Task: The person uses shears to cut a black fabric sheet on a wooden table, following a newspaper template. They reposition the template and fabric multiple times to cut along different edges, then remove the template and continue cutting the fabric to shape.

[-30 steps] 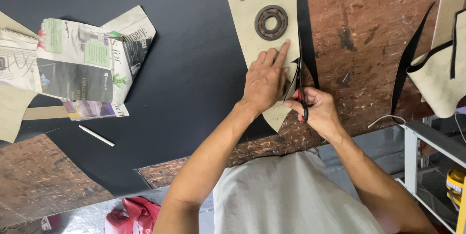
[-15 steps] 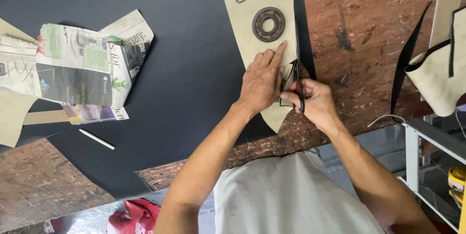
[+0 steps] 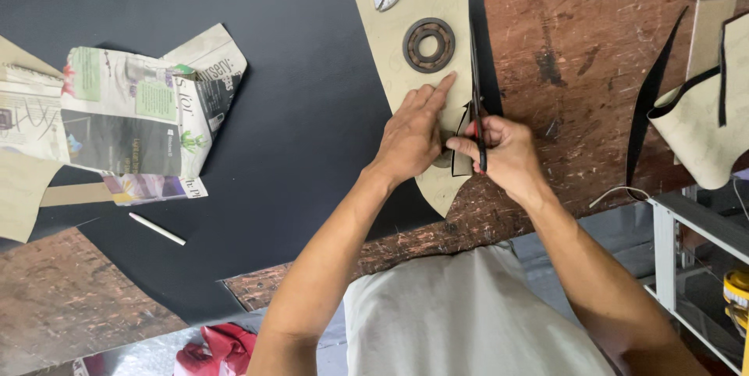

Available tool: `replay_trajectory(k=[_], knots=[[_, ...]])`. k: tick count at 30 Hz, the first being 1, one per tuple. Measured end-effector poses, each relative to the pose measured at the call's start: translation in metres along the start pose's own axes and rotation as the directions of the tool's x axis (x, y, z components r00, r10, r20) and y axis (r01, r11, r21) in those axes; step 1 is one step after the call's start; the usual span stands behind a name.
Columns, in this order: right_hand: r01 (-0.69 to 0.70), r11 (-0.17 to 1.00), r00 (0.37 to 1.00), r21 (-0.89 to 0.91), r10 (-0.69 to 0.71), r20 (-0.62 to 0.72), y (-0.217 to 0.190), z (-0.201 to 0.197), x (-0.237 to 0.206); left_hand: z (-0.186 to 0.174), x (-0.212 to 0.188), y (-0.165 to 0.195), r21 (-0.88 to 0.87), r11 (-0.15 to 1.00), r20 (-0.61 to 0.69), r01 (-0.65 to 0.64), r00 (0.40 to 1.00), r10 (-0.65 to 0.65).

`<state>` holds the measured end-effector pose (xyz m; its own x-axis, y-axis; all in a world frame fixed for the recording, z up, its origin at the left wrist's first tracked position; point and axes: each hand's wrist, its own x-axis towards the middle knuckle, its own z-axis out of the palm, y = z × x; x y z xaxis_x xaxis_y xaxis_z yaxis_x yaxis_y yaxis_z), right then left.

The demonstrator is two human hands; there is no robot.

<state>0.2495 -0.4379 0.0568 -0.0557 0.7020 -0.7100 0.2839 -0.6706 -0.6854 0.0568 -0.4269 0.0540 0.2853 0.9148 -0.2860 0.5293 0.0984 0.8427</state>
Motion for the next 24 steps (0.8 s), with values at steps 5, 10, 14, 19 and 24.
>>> replay_trajectory(k=[5, 10, 14, 19, 24], knots=[[0.011, 1.000, 1.000, -0.016, -0.011, -0.006, -0.010, 0.000, 0.010, -0.004, -0.001, -0.002, -0.115, 0.993, 0.018, 0.012, 1.000, -0.010], [0.014, 1.000, 1.000, 0.003, -0.014, 0.007, -0.012, 0.002, 0.010, -0.005, -0.002, -0.003, -0.155, 0.988, 0.004, 0.012, 1.000, -0.011], [0.010, 1.000, 1.000, 0.004, -0.010, 0.010, -0.014, 0.004, 0.013, -0.006, -0.002, -0.003, -0.154, 0.988, 0.008, 0.021, 1.000, -0.020], [0.041, 0.999, 0.999, 0.002, -0.042, 0.014, -0.022, 0.004, 0.026, -0.006, -0.002, -0.002, -0.172, 0.985, -0.001, 0.006, 1.000, -0.006], [0.056, 0.997, 0.998, 0.045, -0.057, 0.011, -0.026, 0.006, 0.031, -0.006, -0.001, -0.003, -0.161, 0.987, -0.022, -0.008, 1.000, 0.005]])
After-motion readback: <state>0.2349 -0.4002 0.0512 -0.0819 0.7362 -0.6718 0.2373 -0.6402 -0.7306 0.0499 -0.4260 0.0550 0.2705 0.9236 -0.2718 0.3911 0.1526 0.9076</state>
